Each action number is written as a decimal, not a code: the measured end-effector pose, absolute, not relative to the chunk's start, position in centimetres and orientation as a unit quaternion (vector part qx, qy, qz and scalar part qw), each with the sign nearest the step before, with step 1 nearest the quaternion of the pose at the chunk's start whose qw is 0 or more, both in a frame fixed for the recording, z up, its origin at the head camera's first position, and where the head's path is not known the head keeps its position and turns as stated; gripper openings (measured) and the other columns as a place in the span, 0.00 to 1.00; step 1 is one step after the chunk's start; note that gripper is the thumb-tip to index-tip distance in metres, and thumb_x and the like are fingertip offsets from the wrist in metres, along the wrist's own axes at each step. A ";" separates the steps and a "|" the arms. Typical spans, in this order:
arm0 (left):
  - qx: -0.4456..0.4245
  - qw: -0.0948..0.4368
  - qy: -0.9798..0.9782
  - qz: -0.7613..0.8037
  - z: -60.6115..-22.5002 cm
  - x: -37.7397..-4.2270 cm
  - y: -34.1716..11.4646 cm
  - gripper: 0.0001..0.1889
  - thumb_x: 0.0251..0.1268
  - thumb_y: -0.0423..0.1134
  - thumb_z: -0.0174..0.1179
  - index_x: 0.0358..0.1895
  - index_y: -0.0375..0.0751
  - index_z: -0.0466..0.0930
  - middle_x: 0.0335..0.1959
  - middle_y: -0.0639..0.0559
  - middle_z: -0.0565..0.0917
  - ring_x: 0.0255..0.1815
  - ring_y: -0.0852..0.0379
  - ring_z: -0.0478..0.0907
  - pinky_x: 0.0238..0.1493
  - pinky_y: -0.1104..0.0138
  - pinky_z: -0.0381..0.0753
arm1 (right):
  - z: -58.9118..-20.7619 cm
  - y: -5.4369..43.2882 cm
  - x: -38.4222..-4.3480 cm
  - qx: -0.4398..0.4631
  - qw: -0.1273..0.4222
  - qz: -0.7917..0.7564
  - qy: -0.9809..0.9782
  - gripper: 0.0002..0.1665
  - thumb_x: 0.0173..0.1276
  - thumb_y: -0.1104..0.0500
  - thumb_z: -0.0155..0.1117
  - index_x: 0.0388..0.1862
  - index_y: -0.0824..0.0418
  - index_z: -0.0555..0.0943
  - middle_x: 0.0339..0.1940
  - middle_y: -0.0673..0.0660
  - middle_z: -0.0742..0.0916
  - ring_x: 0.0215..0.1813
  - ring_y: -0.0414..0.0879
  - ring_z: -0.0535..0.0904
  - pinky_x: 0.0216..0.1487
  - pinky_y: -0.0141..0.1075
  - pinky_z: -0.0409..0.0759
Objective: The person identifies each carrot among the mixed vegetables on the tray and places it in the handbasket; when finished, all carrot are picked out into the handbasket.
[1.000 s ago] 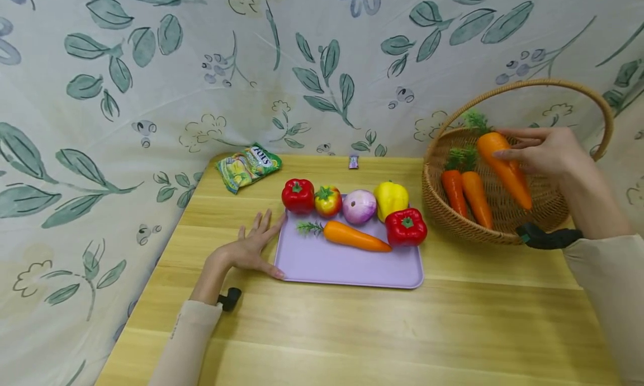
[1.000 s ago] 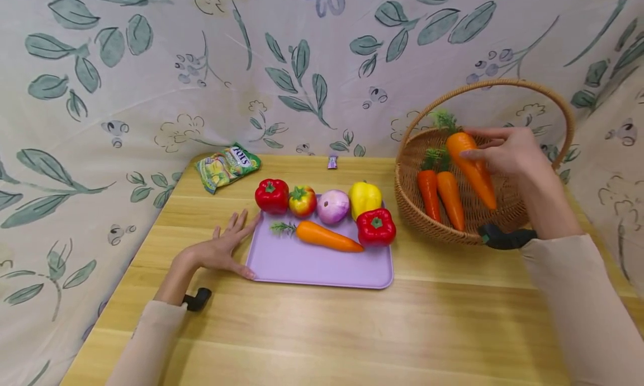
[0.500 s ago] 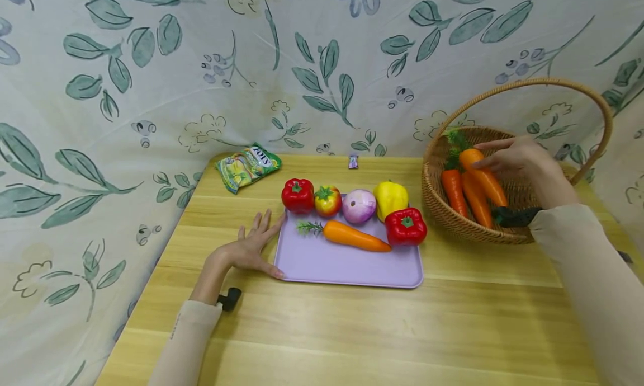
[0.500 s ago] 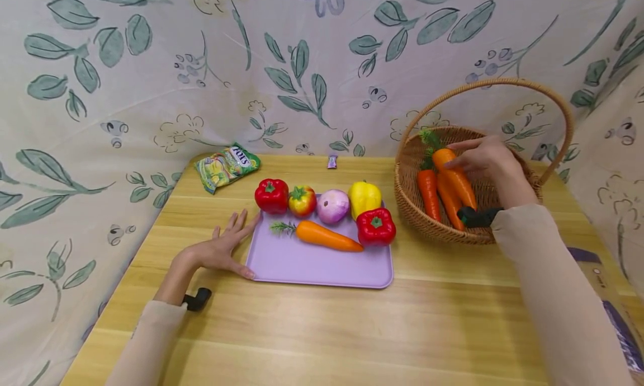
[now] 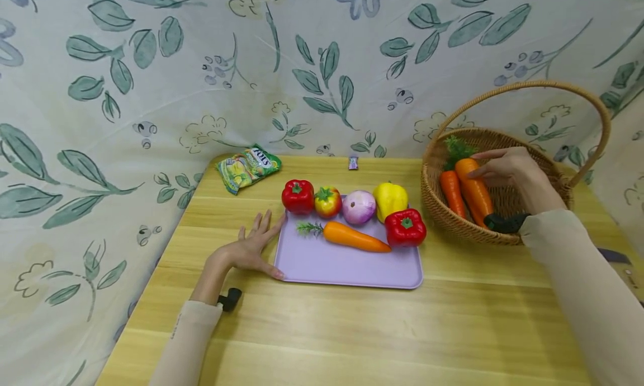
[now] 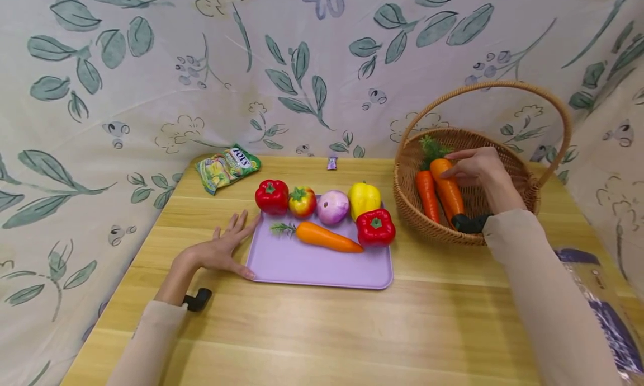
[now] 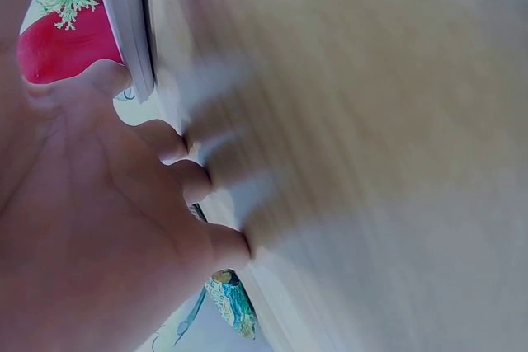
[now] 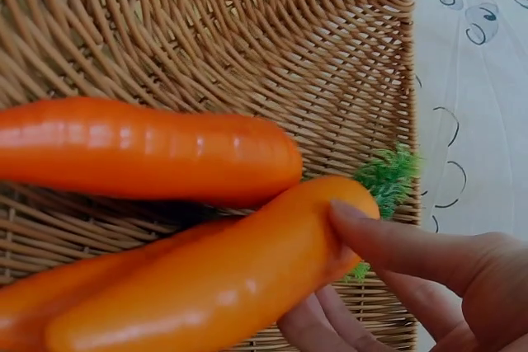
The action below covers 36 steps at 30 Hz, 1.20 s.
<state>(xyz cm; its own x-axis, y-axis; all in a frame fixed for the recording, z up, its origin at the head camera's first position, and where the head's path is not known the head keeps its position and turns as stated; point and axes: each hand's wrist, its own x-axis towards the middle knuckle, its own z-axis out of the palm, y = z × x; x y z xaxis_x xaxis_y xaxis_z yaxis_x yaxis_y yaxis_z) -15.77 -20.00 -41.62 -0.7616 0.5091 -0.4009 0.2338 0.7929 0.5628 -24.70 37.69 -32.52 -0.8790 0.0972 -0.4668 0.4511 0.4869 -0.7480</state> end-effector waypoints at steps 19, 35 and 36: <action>0.202 0.277 0.908 0.239 -41.7 -15.9 -20.2 0.71 0.50 0.63 0.78 0.86 0.52 0.31 0.84 0.32 0.22 0.84 0.30 0.16 0.75 0.25 0.22 | -33.6 37.6 -24.6 0.156 0.155 -0.500 0.838 0.15 0.76 0.59 0.65 0.47 0.35 0.85 0.25 0.32 0.88 0.34 0.31 0.89 0.49 0.38 0.90; 0.199 0.280 0.907 0.242 -41.7 -15.9 -20.3 0.71 0.50 0.63 0.78 0.86 0.53 0.30 0.84 0.33 0.22 0.84 0.31 0.16 0.75 0.26 0.22 | -33.7 37.5 -24.4 0.167 0.148 -0.509 0.831 0.15 0.77 0.60 0.62 0.43 0.35 0.85 0.24 0.32 0.88 0.34 0.31 0.89 0.45 0.35 0.90; 0.199 0.280 0.908 0.241 -41.7 -15.9 -20.2 0.71 0.50 0.63 0.78 0.86 0.53 0.30 0.84 0.33 0.22 0.84 0.31 0.16 0.75 0.26 0.22 | -33.7 37.5 -24.4 0.165 0.148 -0.509 0.832 0.16 0.78 0.61 0.61 0.44 0.36 0.85 0.24 0.32 0.89 0.34 0.31 0.89 0.46 0.35 0.90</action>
<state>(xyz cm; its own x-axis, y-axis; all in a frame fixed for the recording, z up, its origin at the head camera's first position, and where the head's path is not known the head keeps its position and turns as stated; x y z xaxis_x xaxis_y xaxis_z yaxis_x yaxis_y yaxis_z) -15.94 -20.25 -41.71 -0.7646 0.4960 -0.4116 0.2264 0.8045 0.5491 -24.37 37.53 -33.71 -0.9021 0.1236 -0.4134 0.4244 0.4274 -0.7983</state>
